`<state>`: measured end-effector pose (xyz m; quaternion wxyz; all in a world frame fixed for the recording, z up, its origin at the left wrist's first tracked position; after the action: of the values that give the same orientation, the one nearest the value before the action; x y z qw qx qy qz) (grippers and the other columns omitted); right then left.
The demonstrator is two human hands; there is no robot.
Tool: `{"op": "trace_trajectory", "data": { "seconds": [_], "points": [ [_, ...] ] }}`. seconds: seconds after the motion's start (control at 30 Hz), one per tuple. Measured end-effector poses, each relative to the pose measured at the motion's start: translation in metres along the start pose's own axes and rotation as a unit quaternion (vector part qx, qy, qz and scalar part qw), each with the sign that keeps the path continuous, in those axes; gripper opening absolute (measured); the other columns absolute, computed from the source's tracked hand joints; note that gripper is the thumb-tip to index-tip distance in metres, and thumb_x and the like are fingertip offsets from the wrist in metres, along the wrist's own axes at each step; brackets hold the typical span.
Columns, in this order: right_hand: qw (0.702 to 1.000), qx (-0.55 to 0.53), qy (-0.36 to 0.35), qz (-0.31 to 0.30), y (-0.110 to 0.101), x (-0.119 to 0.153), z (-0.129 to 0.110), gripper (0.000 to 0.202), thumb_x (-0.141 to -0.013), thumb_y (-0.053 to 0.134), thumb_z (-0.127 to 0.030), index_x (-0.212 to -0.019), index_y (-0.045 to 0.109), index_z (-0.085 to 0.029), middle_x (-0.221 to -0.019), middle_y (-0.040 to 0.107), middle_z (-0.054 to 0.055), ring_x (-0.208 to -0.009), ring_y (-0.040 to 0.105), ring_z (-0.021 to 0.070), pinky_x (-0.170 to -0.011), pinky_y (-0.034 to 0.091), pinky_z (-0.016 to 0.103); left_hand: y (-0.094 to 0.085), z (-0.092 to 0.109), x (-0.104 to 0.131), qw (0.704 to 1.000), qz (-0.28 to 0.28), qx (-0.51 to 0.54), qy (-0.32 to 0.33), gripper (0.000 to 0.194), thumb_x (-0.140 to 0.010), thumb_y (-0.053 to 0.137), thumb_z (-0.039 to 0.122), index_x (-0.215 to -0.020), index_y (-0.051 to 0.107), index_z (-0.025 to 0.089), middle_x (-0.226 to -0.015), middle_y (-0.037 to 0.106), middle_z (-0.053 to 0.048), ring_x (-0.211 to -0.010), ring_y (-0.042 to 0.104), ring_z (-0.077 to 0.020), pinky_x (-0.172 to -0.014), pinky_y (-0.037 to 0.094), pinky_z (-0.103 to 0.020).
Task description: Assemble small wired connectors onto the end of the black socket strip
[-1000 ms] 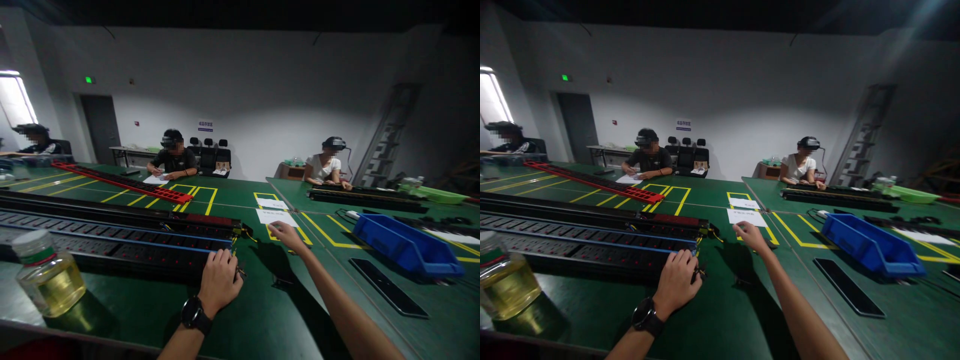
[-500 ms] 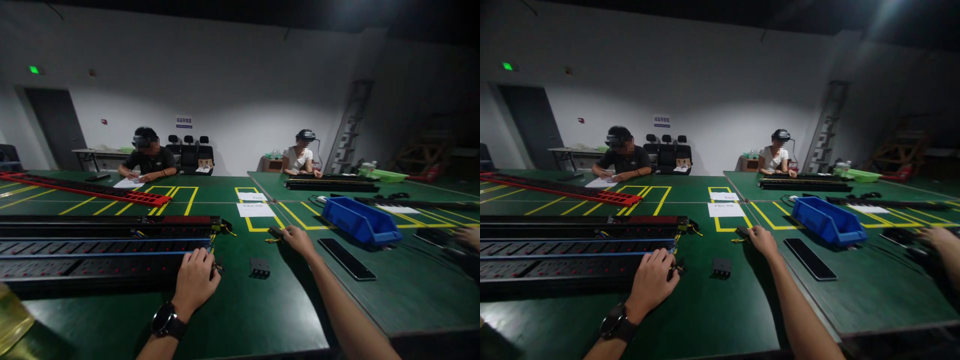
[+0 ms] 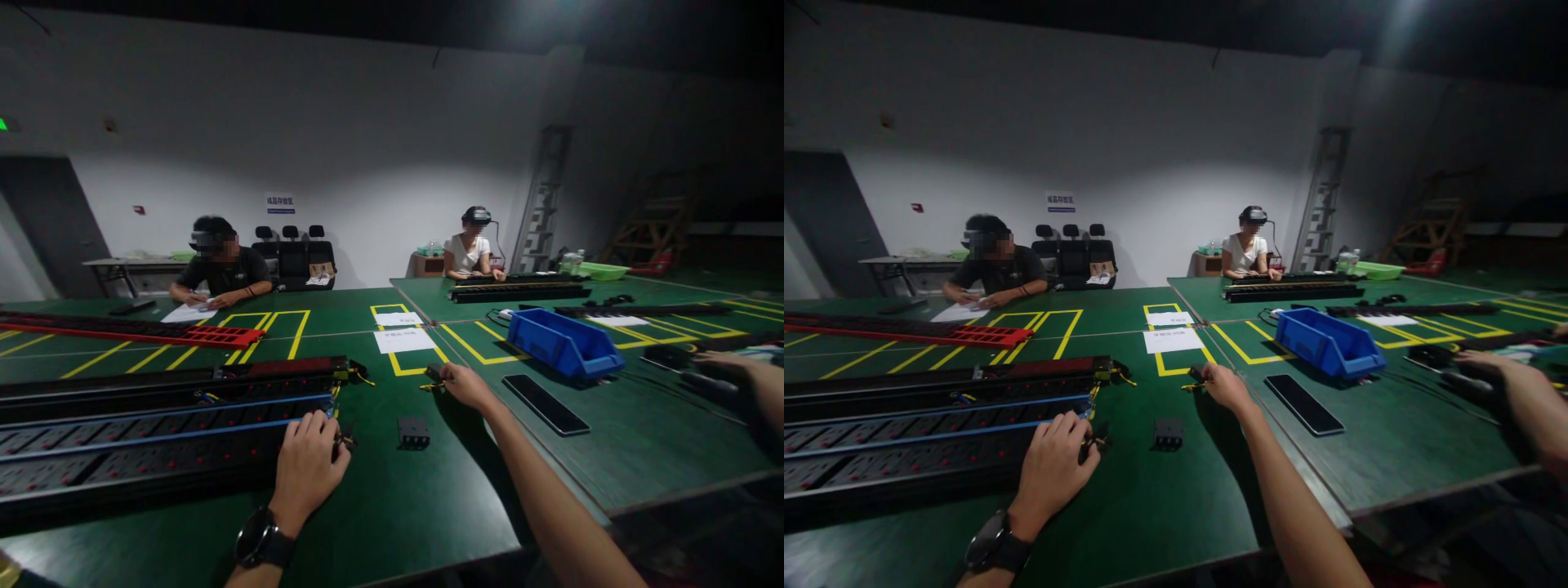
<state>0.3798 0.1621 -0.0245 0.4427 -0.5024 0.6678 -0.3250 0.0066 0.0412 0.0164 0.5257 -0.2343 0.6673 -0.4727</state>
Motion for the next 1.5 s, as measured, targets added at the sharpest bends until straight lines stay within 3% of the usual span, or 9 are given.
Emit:
{"op": "trace_trajectory", "data": {
  "seconds": [0.1,0.3,0.43,0.57,0.8,1.07,1.23,1.5],
  "points": [
    [0.998,0.000,-0.037,-0.054,0.000,0.001,-0.004,0.036,-0.083,0.054,-0.006,-0.106,0.076,-0.022,-0.104,0.077,0.007,-0.092,0.067,0.0204,-0.075,0.040,0.026,-0.001,0.000,0.000,1.000,-0.002,-0.001,0.002,0.016,-0.091,0.053,0.024,-0.092,0.069,0.020,-0.097,0.066,-0.008,-0.096,0.059,-0.0266,-0.088,0.042,-0.043],
    [0.996,0.007,-0.059,-0.073,0.001,0.000,-0.004,0.024,-0.089,0.059,-0.012,-0.100,0.078,-0.021,-0.107,0.076,0.008,-0.095,0.066,0.0198,-0.079,0.041,0.025,-0.002,0.002,-0.001,1.000,-0.006,-0.012,0.005,0.015,-0.092,0.054,0.025,-0.092,0.068,0.020,-0.097,0.066,-0.008,-0.096,0.059,-0.0269,-0.087,0.042,-0.044],
    [0.997,-0.010,-0.053,-0.054,0.005,-0.002,0.000,0.023,-0.090,0.057,-0.014,-0.098,0.078,-0.019,-0.103,0.077,0.010,-0.092,0.067,0.0211,-0.076,0.041,0.027,-0.002,0.002,-0.001,1.000,-0.004,-0.015,0.008,0.013,-0.091,0.055,0.025,-0.091,0.068,0.020,-0.096,0.065,-0.008,-0.095,0.059,-0.0266,-0.086,0.041,-0.042],
    [0.994,-0.095,-0.051,0.000,0.007,-0.005,0.002,0.023,-0.092,0.054,-0.019,-0.100,0.076,-0.019,-0.097,0.077,0.010,-0.086,0.068,0.0219,-0.073,0.042,0.029,-0.001,0.001,0.000,1.000,0.000,-0.019,0.009,0.013,-0.091,0.056,0.026,-0.091,0.068,0.020,-0.096,0.065,-0.008,-0.095,0.059,-0.0273,-0.086,0.041,-0.043],
    [0.961,-0.272,-0.035,0.039,0.003,-0.010,-0.005,0.023,-0.080,0.068,-0.037,-0.092,0.074,-0.018,-0.074,0.071,0.004,-0.068,0.062,0.0198,-0.065,0.043,0.030,0.002,-0.001,0.000,1.000,0.016,-0.013,0.018,0.012,-0.090,0.057,0.025,-0.090,0.068,0.020,-0.094,0.065,-0.008,-0.094,0.059,-0.0271,-0.085,0.040,-0.042],
    [0.898,-0.437,0.019,-0.038,-0.005,-0.002,-0.016,0.051,-0.073,0.077,-0.065,-0.086,0.075,-0.015,-0.070,0.064,0.002,-0.061,0.051,0.0123,-0.057,0.038,0.026,0.001,-0.001,0.000,0.999,0.029,-0.006,0.022,0.012,-0.090,0.057,0.025,-0.088,0.068,0.020,-0.093,0.065,-0.008,-0.093,0.058,-0.0273,-0.084,0.040,-0.041],
    [0.872,-0.483,0.059,-0.050,-0.003,-0.001,-0.016,0.056,-0.063,0.084,-0.068,-0.079,0.069,-0.017,-0.068,0.060,-0.001,-0.059,0.050,0.0100,-0.055,0.039,0.024,0.003,-0.002,0.000,0.999,0.031,0.000,0.023,0.013,-0.090,0.056,0.025,-0.090,0.068,0.019,-0.093,0.065,-0.008,-0.093,0.058,-0.0270,-0.084,0.040,-0.042],
    [0.859,-0.505,0.059,-0.067,-0.001,-0.001,-0.017,0.055,-0.064,0.086,-0.066,-0.079,0.071,-0.015,-0.062,0.056,-0.003,-0.056,0.047,0.0089,-0.053,0.036,0.023,0.002,-0.001,0.000,1.000,0.018,-0.006,0.020,0.013,-0.091,0.056,0.026,-0.090,0.068,0.020,-0.094,0.065,-0.008,-0.093,0.058,-0.0274,-0.085,0.040,-0.043]
  ]
}}
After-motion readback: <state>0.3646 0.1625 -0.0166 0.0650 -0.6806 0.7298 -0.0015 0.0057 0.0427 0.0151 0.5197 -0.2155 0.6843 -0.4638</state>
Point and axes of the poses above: each hand's wrist, its own x-axis away from the middle knuckle, its own y-axis out of the palm, z = x × y, the point moved 3 cm from there along -x, towards the middle knuckle
